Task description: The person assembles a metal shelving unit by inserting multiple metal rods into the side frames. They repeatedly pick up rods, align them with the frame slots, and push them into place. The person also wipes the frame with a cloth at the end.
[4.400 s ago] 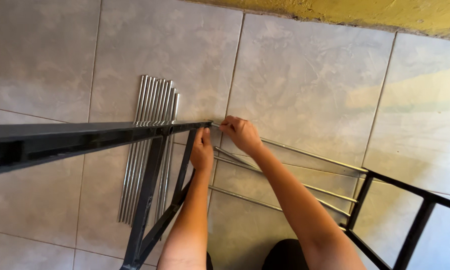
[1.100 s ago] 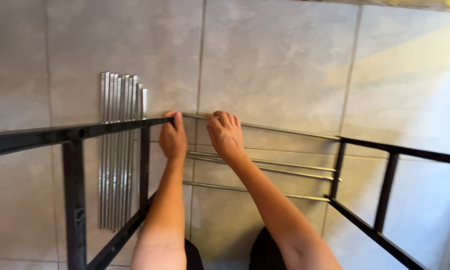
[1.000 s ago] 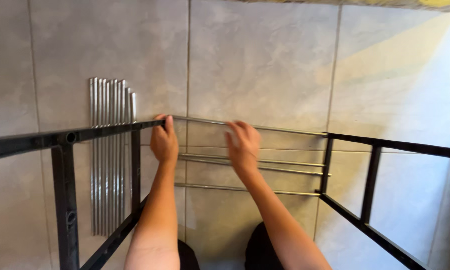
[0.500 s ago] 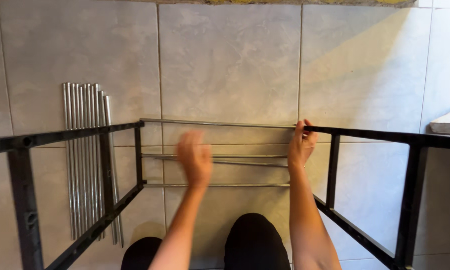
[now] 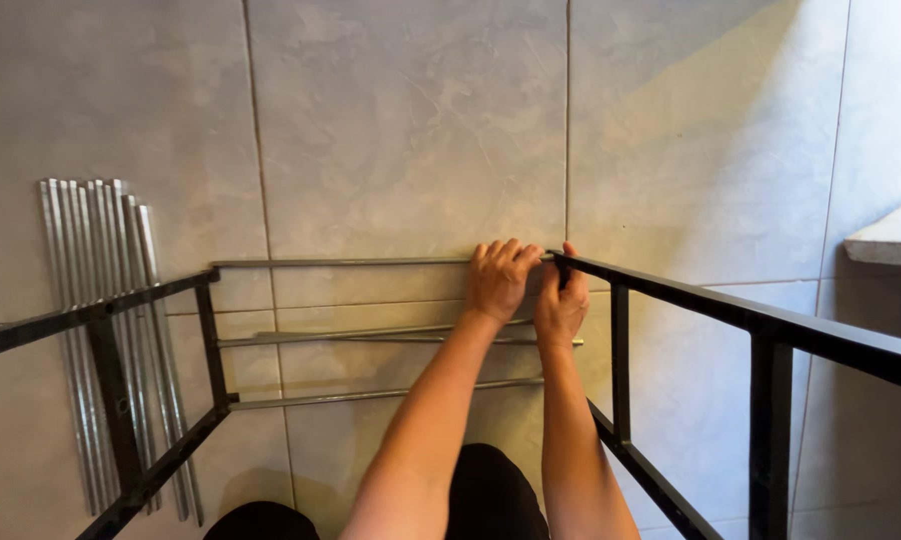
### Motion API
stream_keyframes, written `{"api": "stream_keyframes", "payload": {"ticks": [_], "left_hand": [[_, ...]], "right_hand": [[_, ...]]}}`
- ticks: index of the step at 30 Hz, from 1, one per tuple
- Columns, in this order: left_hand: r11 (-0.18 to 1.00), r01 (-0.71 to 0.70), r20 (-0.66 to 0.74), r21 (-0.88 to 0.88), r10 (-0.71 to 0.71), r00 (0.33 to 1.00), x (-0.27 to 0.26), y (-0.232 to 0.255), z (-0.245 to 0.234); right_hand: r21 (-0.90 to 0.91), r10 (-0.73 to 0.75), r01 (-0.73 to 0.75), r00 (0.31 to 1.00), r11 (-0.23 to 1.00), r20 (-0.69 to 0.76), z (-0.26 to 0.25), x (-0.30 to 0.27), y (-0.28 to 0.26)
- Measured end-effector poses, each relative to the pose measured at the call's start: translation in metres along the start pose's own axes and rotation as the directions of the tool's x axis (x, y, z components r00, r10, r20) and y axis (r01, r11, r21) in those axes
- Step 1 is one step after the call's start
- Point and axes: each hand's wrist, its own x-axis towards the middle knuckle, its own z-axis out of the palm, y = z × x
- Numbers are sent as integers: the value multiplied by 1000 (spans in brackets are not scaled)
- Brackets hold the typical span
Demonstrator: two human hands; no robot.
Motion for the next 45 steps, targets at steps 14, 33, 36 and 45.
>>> {"api": "stream_keyframes", "payload": {"ticks": [14, 33, 36, 45], "left_hand": [[995, 61, 525, -76, -12, 851, 34, -32, -5], [980, 101, 616, -172, 27, 787, 34, -49, 3], [952, 168, 715, -256, 69, 696, 52, -56, 6], [994, -112, 69, 5, 112, 991, -5, -20, -7]], "right_hand": [[-92, 176, -183, 981, 979, -77, 11, -2, -15], [-24, 40, -44, 989, 999, -141, 13, -4, 0], [-28, 35, -39, 987, 999, -159, 13, -5, -4], [-48, -6, -1, 989, 999, -148, 13, -10, -12]]}}
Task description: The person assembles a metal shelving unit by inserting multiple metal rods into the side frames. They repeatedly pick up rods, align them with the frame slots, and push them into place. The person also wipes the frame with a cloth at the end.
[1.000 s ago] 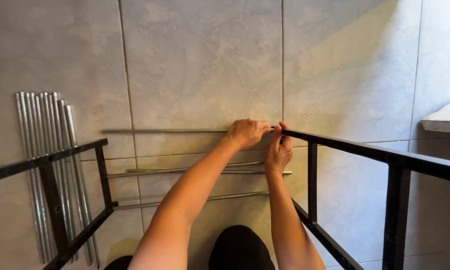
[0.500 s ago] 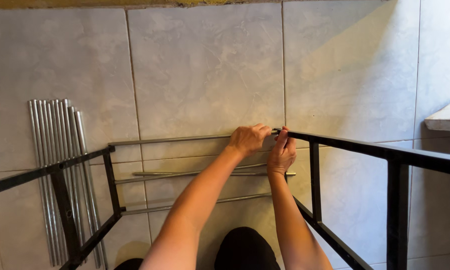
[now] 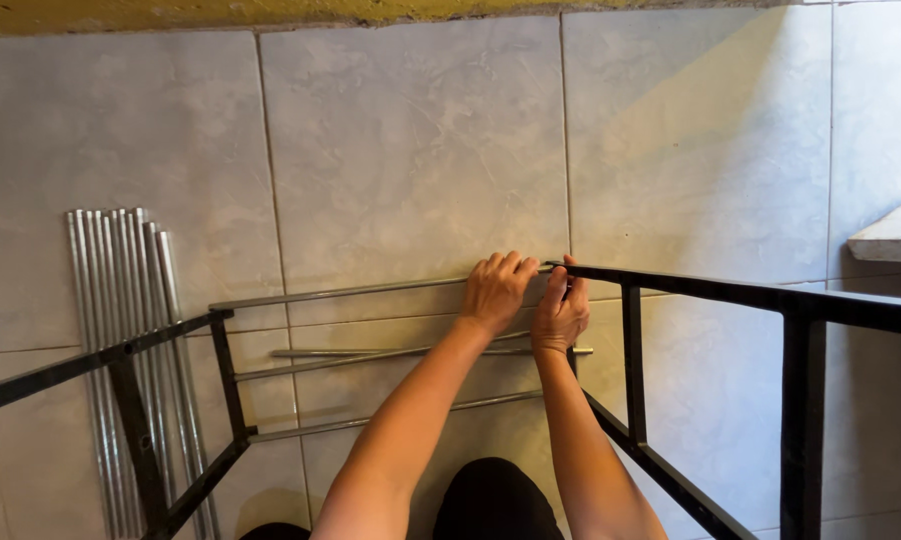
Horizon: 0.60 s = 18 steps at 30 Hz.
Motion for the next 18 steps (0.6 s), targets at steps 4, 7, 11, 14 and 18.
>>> {"api": "stream_keyframes", "payload": {"ticks": [4, 7, 11, 14, 18], "left_hand": [[995, 4, 213, -103, 18, 977, 5, -23, 3], [970, 131, 444, -206, -26, 896, 27, -42, 5], [901, 252, 618, -352, 21, 786, 46, -52, 4], [982, 106, 264, -158, -62, 963, 23, -31, -8], [1000, -6, -56, 19, 8, 998, -4, -2, -17]], "right_hand": [[14, 35, -35, 999, 999, 12, 1, -2, 2], [5, 21, -21, 1000, 1000, 1, 2, -1, 0], [15, 40, -40, 999, 999, 12, 2, -2, 1], [-75, 66, -65, 998, 995, 9, 3, -6, -3], [-74, -35, 34, 999, 997, -7, 4, -3, -6]]}}
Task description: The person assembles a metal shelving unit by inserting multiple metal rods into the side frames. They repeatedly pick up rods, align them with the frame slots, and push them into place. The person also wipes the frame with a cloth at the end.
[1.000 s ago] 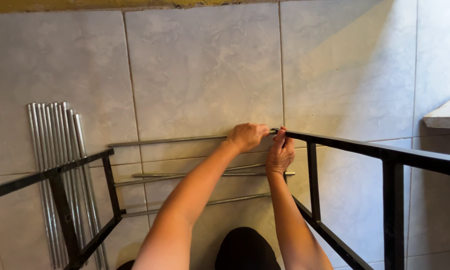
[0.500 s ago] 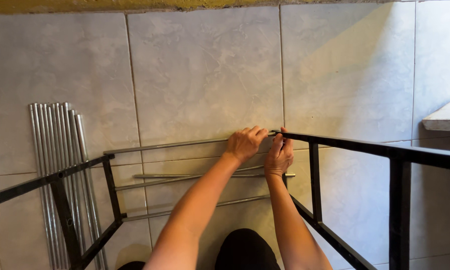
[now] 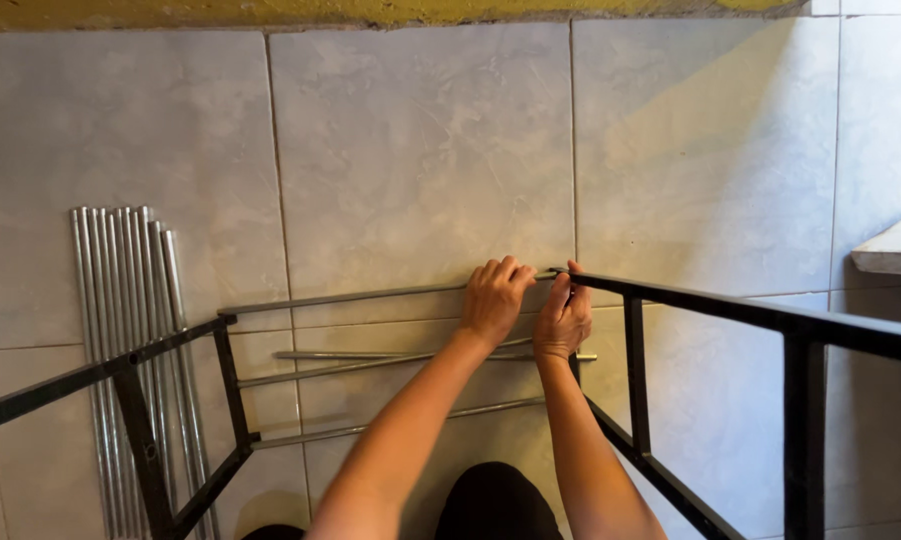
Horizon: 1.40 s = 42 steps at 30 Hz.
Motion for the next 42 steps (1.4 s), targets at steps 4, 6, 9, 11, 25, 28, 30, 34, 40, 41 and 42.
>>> {"api": "stream_keyframes", "payload": {"ticks": [4, 6, 9, 11, 25, 28, 30, 34, 40, 41, 42], "left_hand": [[996, 39, 179, -84, -23, 983, 2, -13, 5], [984, 108, 357, -139, -52, 933, 16, -29, 6], [947, 212, 550, -242, -46, 834, 39, -46, 9], [910, 222, 560, -349, 13, 828, 43, -48, 9], [903, 237, 581, -359, 17, 814, 29, -75, 41], [721, 526, 774, -451, 23, 632, 32, -101, 22], [693, 620, 816, -368, -78, 573, 28, -106, 1], [903, 324, 510, -284, -144, 848, -5, -84, -54], [984, 6, 207, -176, 31, 978, -33, -27, -127], [985, 9, 200, -171, 26, 979, -40, -18, -139], [988, 8, 184, -157, 21, 983, -43, -8, -148]], "right_hand": [[-11, 28, -28, 1000, 1000, 8, 0, -4, 7], [4, 54, -54, 998, 999, 19, 2, -2, 5], [9, 84, -85, 996, 996, 26, -1, -1, 5], [10, 91, -92, 995, 996, 31, -2, -1, 4], [-26, 106, -105, 992, 994, 66, 1, -6, 3], [-24, 79, -78, 994, 997, 73, 2, -7, 0], [-29, 32, -30, 997, 999, 64, 2, -7, 0], [-52, -15, 18, 998, 998, 58, 3, -10, 3], [-82, -39, 44, 997, 996, 72, 4, -11, 7], [-82, -61, 67, 996, 994, 68, 6, -13, 7], [-62, -56, 60, 996, 996, 66, 6, -12, 9]]}}
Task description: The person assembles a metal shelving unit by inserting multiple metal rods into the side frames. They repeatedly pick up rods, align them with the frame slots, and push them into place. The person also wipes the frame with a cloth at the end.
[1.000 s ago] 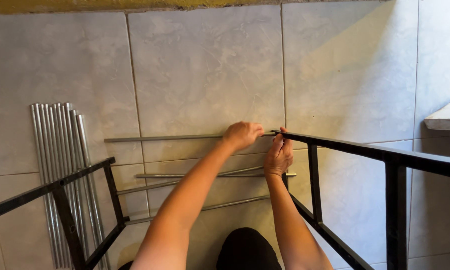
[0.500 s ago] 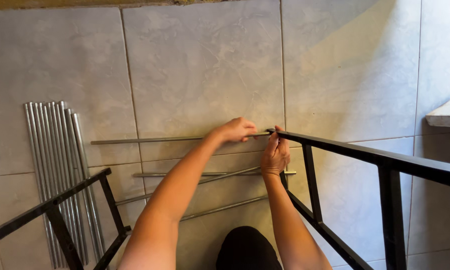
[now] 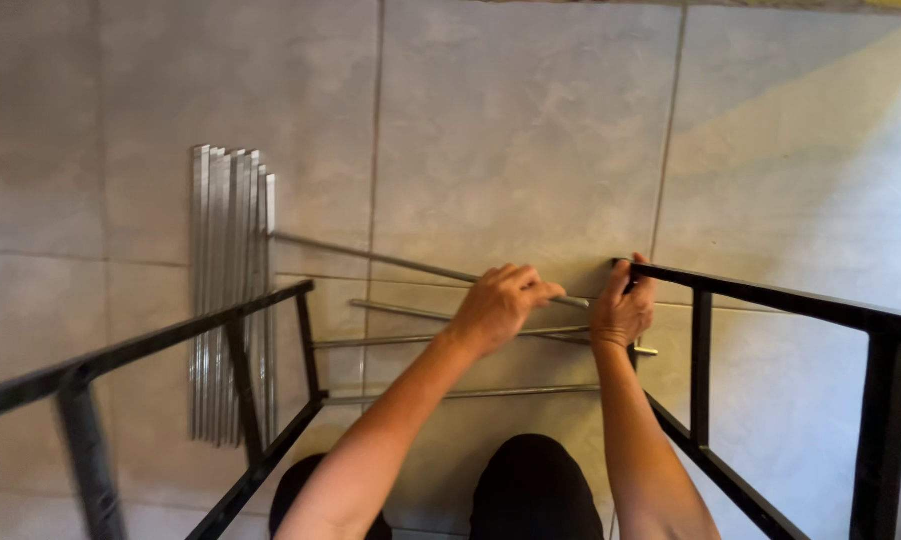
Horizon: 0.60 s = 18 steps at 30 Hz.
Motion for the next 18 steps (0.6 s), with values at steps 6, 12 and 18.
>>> {"api": "stream_keyframes", "payload": {"ticks": [6, 12, 18], "left_hand": [[994, -62, -92, 91, 71, 993, -31, 45, -32], [986, -147, -157, 84, 159, 975, -71, 73, -44], [976, -206, -168, 75, 216, 962, -112, 96, -49]], "right_hand": [[-17, -103, 103, 994, 994, 35, -16, -9, 7], [-66, -273, 275, 961, 959, 35, -42, -35, 11], [-8, -315, 317, 944, 948, 104, -61, -95, -19]]}}
